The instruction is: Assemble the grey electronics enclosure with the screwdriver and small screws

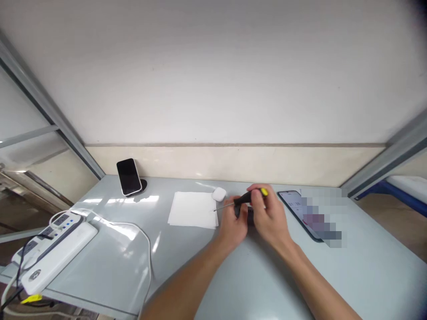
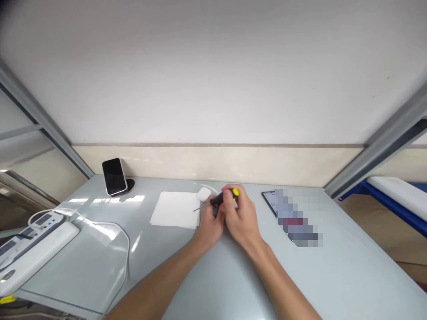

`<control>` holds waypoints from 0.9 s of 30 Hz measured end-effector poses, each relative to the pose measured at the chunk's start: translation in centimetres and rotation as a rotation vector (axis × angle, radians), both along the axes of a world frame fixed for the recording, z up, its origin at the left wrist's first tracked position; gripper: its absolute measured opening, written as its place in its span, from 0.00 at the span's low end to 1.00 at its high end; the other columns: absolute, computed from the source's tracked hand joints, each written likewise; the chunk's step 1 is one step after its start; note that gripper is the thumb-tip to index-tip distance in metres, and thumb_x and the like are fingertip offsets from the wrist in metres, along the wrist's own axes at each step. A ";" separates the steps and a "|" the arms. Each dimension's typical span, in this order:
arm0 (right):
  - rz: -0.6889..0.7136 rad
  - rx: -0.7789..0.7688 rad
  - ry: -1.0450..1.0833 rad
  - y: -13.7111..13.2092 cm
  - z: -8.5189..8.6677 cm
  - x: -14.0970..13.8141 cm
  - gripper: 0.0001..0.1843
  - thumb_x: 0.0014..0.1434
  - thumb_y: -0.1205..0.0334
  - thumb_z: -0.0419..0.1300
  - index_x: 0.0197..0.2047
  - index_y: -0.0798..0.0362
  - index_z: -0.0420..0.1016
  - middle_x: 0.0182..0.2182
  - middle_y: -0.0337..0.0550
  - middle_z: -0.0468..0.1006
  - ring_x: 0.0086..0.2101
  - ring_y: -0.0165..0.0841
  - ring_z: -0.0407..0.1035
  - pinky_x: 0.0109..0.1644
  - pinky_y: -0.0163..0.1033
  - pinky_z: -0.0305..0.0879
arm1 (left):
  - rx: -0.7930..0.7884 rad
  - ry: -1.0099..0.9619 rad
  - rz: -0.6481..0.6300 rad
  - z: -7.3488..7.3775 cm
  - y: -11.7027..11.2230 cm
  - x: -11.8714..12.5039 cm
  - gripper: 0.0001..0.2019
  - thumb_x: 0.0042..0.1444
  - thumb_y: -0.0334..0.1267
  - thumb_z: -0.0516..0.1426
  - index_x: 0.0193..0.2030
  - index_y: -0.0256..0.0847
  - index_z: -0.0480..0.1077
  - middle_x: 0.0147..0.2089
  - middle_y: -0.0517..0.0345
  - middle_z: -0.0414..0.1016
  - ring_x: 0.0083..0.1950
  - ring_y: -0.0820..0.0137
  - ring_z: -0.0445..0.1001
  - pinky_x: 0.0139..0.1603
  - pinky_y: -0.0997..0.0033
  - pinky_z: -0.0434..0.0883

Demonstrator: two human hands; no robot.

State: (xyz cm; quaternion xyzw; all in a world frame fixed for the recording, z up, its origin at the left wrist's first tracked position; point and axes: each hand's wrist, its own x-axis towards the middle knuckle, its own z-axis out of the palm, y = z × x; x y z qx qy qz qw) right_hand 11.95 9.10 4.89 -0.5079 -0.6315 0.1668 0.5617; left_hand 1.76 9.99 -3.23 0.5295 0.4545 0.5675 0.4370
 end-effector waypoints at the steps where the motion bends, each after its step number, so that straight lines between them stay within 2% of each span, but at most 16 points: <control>1: -0.039 -0.002 0.089 0.4 0.2 0.6 0.17 0.72 0.45 0.54 0.42 0.48 0.74 0.30 0.40 0.77 0.28 0.34 0.68 0.33 0.40 0.65 | 0.005 0.018 0.001 0.4 -0.2 -0.1 0.16 0.69 0.51 0.58 0.54 0.43 0.72 0.53 0.48 0.77 0.54 0.58 0.76 0.60 0.54 0.72; 4: -0.140 0.009 0.348 1.6 0.5 2.3 0.21 0.70 0.39 0.55 0.37 0.49 0.72 0.24 0.34 0.68 0.24 0.30 0.61 0.29 0.36 0.61 | -0.005 0.011 0.000 1.2 -0.6 -0.5 0.15 0.69 0.50 0.56 0.54 0.43 0.71 0.54 0.48 0.75 0.55 0.59 0.74 0.61 0.55 0.70; 9: -0.271 0.019 0.617 3.1 0.4 5.0 0.19 0.65 0.42 0.60 0.32 0.50 0.70 0.26 0.33 0.63 0.26 0.28 0.59 0.29 0.32 0.61 | 0.006 0.009 -0.003 1.6 -0.7 -0.9 0.12 0.66 0.45 0.60 0.52 0.44 0.71 0.55 0.49 0.73 0.58 0.59 0.71 0.62 0.57 0.67; 13: -0.295 -0.004 0.657 3.4 0.5 6.0 0.19 0.62 0.44 0.61 0.31 0.50 0.70 0.27 0.34 0.63 0.28 0.28 0.58 0.29 0.31 0.61 | 0.069 0.070 0.029 1.7 -0.7 -1.1 0.09 0.63 0.41 0.61 0.48 0.45 0.72 0.52 0.51 0.73 0.57 0.59 0.70 0.61 0.57 0.67; 18: -0.280 0.004 0.653 3.2 0.8 5.9 0.19 0.60 0.43 0.63 0.30 0.50 0.69 0.27 0.34 0.63 0.27 0.28 0.58 0.28 0.31 0.61 | 0.190 0.139 -0.008 2.3 -0.8 -1.2 0.05 0.62 0.38 0.61 0.44 0.45 0.75 0.53 0.50 0.73 0.59 0.58 0.71 0.63 0.54 0.67; 22: -0.258 0.002 0.610 3.2 0.7 5.8 0.18 0.61 0.44 0.62 0.31 0.50 0.69 0.26 0.33 0.62 0.26 0.28 0.57 0.27 0.32 0.59 | 0.195 0.187 -0.008 2.5 -0.9 -1.2 0.04 0.62 0.40 0.63 0.42 0.45 0.77 0.55 0.49 0.74 0.61 0.56 0.71 0.65 0.50 0.67; 27: -0.240 -0.008 0.589 3.2 0.6 6.0 0.17 0.63 0.45 0.60 0.31 0.49 0.69 0.25 0.33 0.62 0.25 0.29 0.58 0.27 0.32 0.59 | 0.194 0.198 0.044 2.0 -0.7 -1.1 0.07 0.66 0.44 0.62 0.38 0.45 0.78 0.55 0.48 0.75 0.60 0.56 0.72 0.63 0.49 0.70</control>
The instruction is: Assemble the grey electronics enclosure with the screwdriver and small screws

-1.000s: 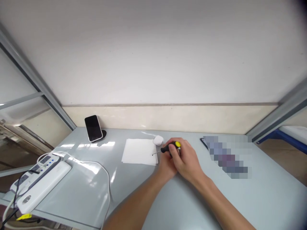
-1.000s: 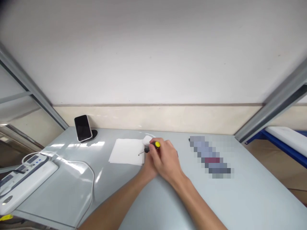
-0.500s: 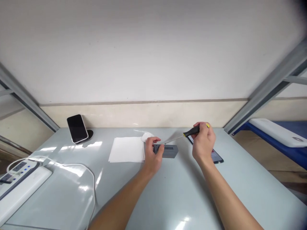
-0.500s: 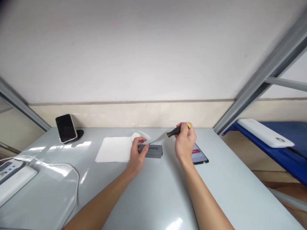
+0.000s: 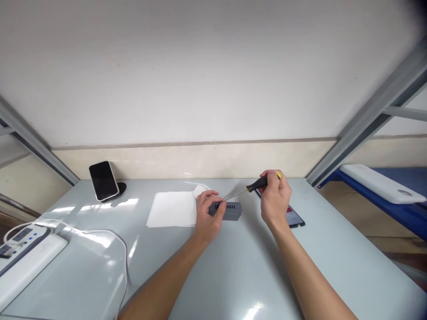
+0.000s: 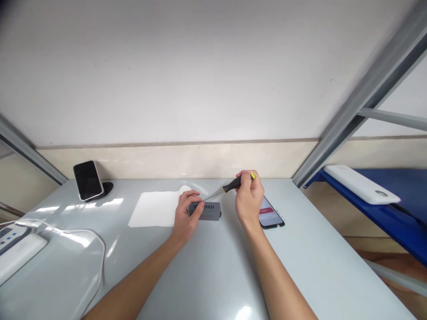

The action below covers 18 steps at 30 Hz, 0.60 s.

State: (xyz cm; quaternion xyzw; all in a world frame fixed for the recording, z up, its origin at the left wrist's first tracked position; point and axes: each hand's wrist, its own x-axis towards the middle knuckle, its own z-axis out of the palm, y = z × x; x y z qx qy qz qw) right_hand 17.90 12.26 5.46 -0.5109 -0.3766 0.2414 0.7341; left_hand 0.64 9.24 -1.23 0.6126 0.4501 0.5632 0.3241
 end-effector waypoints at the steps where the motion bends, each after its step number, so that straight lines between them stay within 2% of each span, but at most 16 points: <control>1: -0.002 0.000 -0.003 0.0 0.0 0.0 0.17 0.63 0.45 0.60 0.31 0.49 0.69 0.25 0.33 0.62 0.25 0.29 0.58 0.27 0.32 0.59 | 0.008 -0.002 0.006 -0.1 0.0 0.0 0.08 0.66 0.44 0.61 0.38 0.46 0.78 0.54 0.49 0.75 0.59 0.56 0.73 0.62 0.50 0.70; 11: -0.019 0.010 -0.064 -0.2 0.2 0.1 0.15 0.63 0.47 0.59 0.31 0.49 0.70 0.25 0.33 0.63 0.25 0.29 0.59 0.27 0.34 0.59 | 0.060 0.055 0.012 -0.4 0.2 -0.1 0.09 0.69 0.43 0.60 0.41 0.48 0.82 0.53 0.49 0.76 0.58 0.58 0.73 0.61 0.51 0.73; 18: 0.018 0.008 -0.118 -0.5 0.3 0.2 0.16 0.65 0.46 0.59 0.33 0.49 0.71 0.25 0.32 0.64 0.25 0.29 0.59 0.27 0.35 0.58 | 0.171 0.142 0.021 -0.3 0.6 -0.7 0.10 0.68 0.40 0.59 0.41 0.47 0.84 0.53 0.47 0.75 0.59 0.56 0.70 0.60 0.51 0.72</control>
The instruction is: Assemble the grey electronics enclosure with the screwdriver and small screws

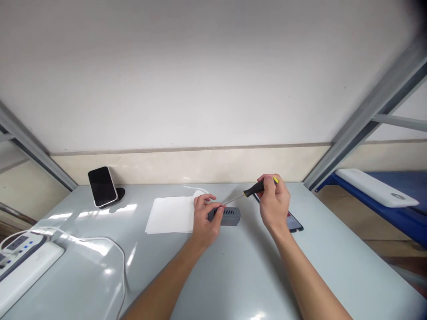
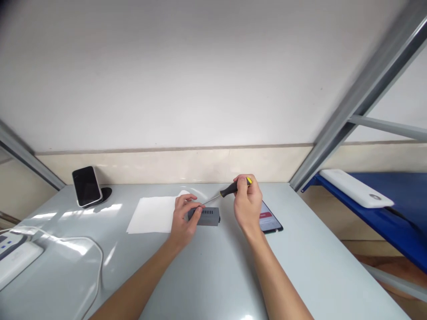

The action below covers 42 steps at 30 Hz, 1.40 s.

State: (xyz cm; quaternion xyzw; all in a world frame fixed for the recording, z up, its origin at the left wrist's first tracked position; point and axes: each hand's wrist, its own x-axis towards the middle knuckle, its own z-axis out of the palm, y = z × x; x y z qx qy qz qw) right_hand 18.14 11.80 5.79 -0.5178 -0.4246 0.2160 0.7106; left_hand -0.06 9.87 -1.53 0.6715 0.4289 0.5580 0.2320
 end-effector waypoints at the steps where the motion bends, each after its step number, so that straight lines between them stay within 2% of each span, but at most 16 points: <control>1: 0.008 0.002 -0.017 0.0 0.0 0.1 0.17 0.66 0.46 0.59 0.34 0.49 0.71 0.25 0.32 0.64 0.25 0.29 0.59 0.28 0.35 0.58 | 0.009 0.006 0.002 0.0 0.0 -0.1 0.11 0.69 0.39 0.58 0.41 0.47 0.84 0.53 0.47 0.74 0.59 0.56 0.70 0.60 0.51 0.72; 7: 0.027 0.035 -0.150 -0.5 -0.3 0.3 0.17 0.69 0.45 0.59 0.37 0.50 0.74 0.30 0.36 0.70 0.29 0.31 0.62 0.33 0.37 0.60 | 0.065 0.093 0.003 0.2 -0.1 -0.4 0.14 0.71 0.38 0.55 0.44 0.48 0.84 0.54 0.46 0.73 0.58 0.55 0.67 0.61 0.49 0.71; 12: 0.063 0.148 -0.177 -0.9 -0.2 -0.3 0.17 0.69 0.45 0.61 0.52 0.47 0.73 0.34 0.38 0.71 0.29 0.32 0.65 0.32 0.38 0.63 | 0.114 0.145 -0.001 0.1 -0.2 -0.5 0.16 0.73 0.39 0.52 0.46 0.47 0.83 0.58 0.44 0.71 0.59 0.56 0.66 0.62 0.50 0.70; 16: 0.050 0.207 -0.199 -1.0 0.0 -0.9 0.18 0.68 0.46 0.62 0.56 0.44 0.70 0.42 0.41 0.73 0.28 0.30 0.68 0.30 0.39 0.67 | 0.087 0.122 -0.012 0.1 -0.1 -0.5 0.18 0.74 0.42 0.50 0.47 0.47 0.83 0.57 0.45 0.71 0.58 0.56 0.66 0.61 0.51 0.70; 20: 0.078 0.241 -0.219 -1.2 0.0 -1.4 0.17 0.70 0.50 0.62 0.58 0.44 0.70 0.40 0.38 0.74 0.23 0.26 0.66 0.27 0.39 0.69 | 0.007 0.060 -0.033 0.4 -0.2 -0.4 0.18 0.75 0.47 0.51 0.50 0.48 0.82 0.57 0.47 0.70 0.59 0.57 0.66 0.64 0.51 0.68; 22: 0.065 0.260 -0.206 -1.3 -0.1 -1.8 0.16 0.70 0.50 0.62 0.57 0.44 0.70 0.38 0.37 0.73 0.23 0.27 0.67 0.27 0.39 0.69 | -0.064 -0.004 -0.044 0.5 -0.2 -0.3 0.17 0.73 0.50 0.53 0.58 0.51 0.79 0.60 0.47 0.70 0.63 0.56 0.66 0.67 0.50 0.67; 24: 0.044 0.269 -0.174 -1.4 -0.2 -2.3 0.16 0.70 0.49 0.62 0.56 0.45 0.70 0.37 0.37 0.72 0.24 0.28 0.67 0.26 0.39 0.69 | -0.143 -0.096 -0.069 0.6 -0.3 -0.3 0.21 0.71 0.52 0.57 0.66 0.52 0.73 0.65 0.47 0.68 0.67 0.56 0.66 0.70 0.50 0.66; 26: 0.053 0.277 -0.143 -1.5 -0.4 -2.8 0.15 0.71 0.49 0.62 0.56 0.44 0.70 0.38 0.38 0.72 0.25 0.28 0.67 0.24 0.37 0.67 | -0.221 -0.207 -0.107 0.5 -0.4 -0.2 0.24 0.71 0.53 0.57 0.70 0.50 0.68 0.67 0.46 0.67 0.69 0.56 0.66 0.71 0.49 0.66; 29: 0.111 0.281 -0.130 -1.7 -0.6 -3.4 0.14 0.72 0.50 0.61 0.57 0.43 0.69 0.39 0.38 0.72 0.25 0.27 0.66 0.24 0.36 0.67 | -0.310 -0.309 -0.171 0.2 -0.4 -0.1 0.27 0.69 0.54 0.58 0.70 0.48 0.66 0.66 0.45 0.70 0.69 0.56 0.69 0.72 0.50 0.65; 32: 0.147 0.248 -0.150 -1.8 -0.9 -3.6 0.14 0.72 0.51 0.61 0.57 0.43 0.69 0.40 0.38 0.73 0.26 0.28 0.67 0.25 0.38 0.67 | -0.341 -0.316 -0.202 -0.1 -0.3 0.1 0.29 0.66 0.53 0.62 0.70 0.48 0.66 0.63 0.47 0.74 0.69 0.56 0.70 0.73 0.50 0.65; 38: 0.132 0.234 -0.191 -1.8 -1.1 -3.3 0.14 0.72 0.51 0.60 0.58 0.43 0.70 0.39 0.38 0.74 0.24 0.28 0.65 0.25 0.39 0.65 | -0.423 -0.318 -0.151 -0.1 -0.2 0.3 0.27 0.63 0.47 0.65 0.67 0.47 0.70 0.60 0.47 0.77 0.64 0.57 0.75 0.70 0.49 0.68; 42: 0.136 0.238 -0.196 -1.7 -1.2 -3.3 0.15 0.72 0.54 0.61 0.59 0.43 0.70 0.39 0.38 0.75 0.22 0.26 0.63 0.25 0.38 0.64 | -0.452 -0.304 -0.150 -0.2 0.0 0.5 0.24 0.63 0.43 0.64 0.65 0.46 0.72 0.60 0.46 0.78 0.64 0.55 0.75 0.70 0.47 0.68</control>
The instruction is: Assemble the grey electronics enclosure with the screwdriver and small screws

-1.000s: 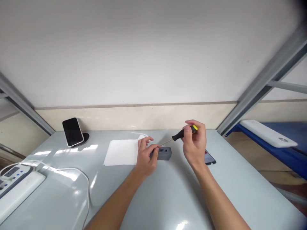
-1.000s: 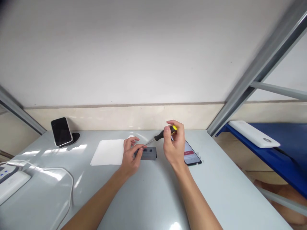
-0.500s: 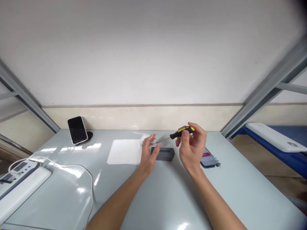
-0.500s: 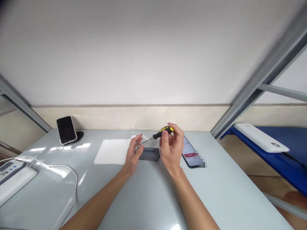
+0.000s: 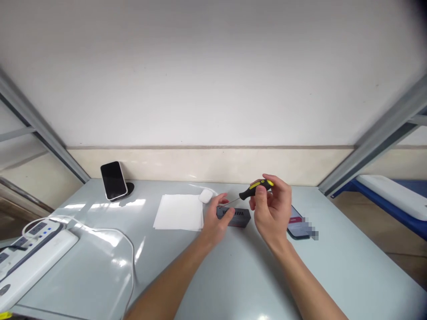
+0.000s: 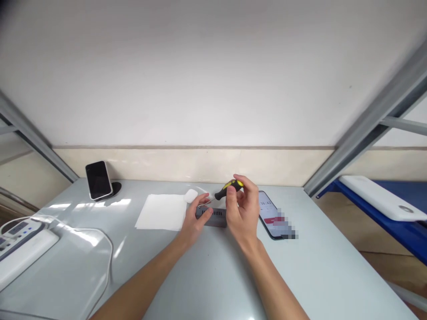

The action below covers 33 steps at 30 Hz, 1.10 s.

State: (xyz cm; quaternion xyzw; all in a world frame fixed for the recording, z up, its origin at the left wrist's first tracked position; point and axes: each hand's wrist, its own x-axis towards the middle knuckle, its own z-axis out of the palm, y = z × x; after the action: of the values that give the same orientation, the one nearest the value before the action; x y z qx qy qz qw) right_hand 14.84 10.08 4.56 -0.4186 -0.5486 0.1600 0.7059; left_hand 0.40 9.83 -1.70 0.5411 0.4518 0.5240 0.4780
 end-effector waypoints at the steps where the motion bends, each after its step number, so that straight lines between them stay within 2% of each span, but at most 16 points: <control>1: 0.001 -0.002 -0.001 0.0 -0.1 0.0 0.15 0.72 0.54 0.61 0.59 0.43 0.70 0.40 0.38 0.75 0.22 0.26 0.63 0.25 0.39 0.64 | -0.001 -0.002 -0.004 0.0 0.0 0.0 0.23 0.63 0.43 0.64 0.65 0.46 0.72 0.60 0.46 0.78 0.64 0.55 0.75 0.70 0.47 0.68; 10: 0.013 -0.047 0.005 0.2 -0.5 0.0 0.16 0.71 0.53 0.61 0.60 0.43 0.70 0.42 0.41 0.76 0.24 0.28 0.65 0.25 0.38 0.64 | -0.030 -0.012 -0.026 0.5 0.1 0.0 0.18 0.63 0.39 0.61 0.60 0.46 0.76 0.54 0.50 0.79 0.59 0.58 0.76 0.67 0.51 0.70; 18: 0.040 -0.079 -0.032 0.0 -0.1 0.1 0.16 0.71 0.52 0.61 0.60 0.43 0.71 0.41 0.40 0.77 0.26 0.29 0.67 0.28 0.40 0.67 | -0.039 -0.026 -0.045 0.8 0.0 -0.1 0.19 0.63 0.42 0.60 0.59 0.45 0.76 0.52 0.50 0.77 0.57 0.59 0.75 0.65 0.53 0.70; 20: 0.096 -0.087 -0.078 0.0 0.4 0.3 0.15 0.72 0.52 0.60 0.60 0.43 0.71 0.41 0.41 0.78 0.28 0.30 0.69 0.31 0.41 0.69 | -0.041 -0.037 -0.051 0.8 0.0 0.0 0.19 0.62 0.42 0.59 0.59 0.44 0.75 0.50 0.51 0.77 0.55 0.60 0.74 0.63 0.54 0.70; 26: 0.338 -0.070 -0.137 1.0 2.7 0.4 0.14 0.75 0.50 0.58 0.58 0.44 0.72 0.46 0.44 0.83 0.44 0.37 0.77 0.47 0.47 0.73 | -0.032 -0.079 -0.058 0.7 0.2 0.2 0.18 0.60 0.42 0.59 0.56 0.44 0.75 0.46 0.54 0.76 0.50 0.61 0.74 0.57 0.57 0.72; 30: 0.545 -0.104 -0.181 2.3 4.8 -0.6 0.11 0.73 0.51 0.60 0.54 0.44 0.74 0.45 0.44 0.83 0.47 0.38 0.78 0.52 0.49 0.72 | -0.052 -0.096 -0.069 0.8 0.2 0.2 0.16 0.59 0.43 0.59 0.53 0.44 0.76 0.45 0.54 0.75 0.49 0.61 0.73 0.55 0.59 0.72; 33: 0.648 -0.139 -0.142 3.0 6.0 -1.6 0.11 0.69 0.52 0.66 0.48 0.45 0.70 0.47 0.46 0.84 0.51 0.39 0.78 0.52 0.48 0.71 | -0.054 -0.108 -0.078 1.1 0.2 0.3 0.13 0.58 0.43 0.59 0.49 0.43 0.76 0.43 0.55 0.75 0.48 0.62 0.73 0.54 0.60 0.71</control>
State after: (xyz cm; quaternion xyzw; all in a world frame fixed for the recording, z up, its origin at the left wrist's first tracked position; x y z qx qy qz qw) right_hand 13.25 13.10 10.52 -0.2795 -0.6889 0.3834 0.5480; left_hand 0.70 10.06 -0.63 0.5161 0.4179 0.5211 0.5361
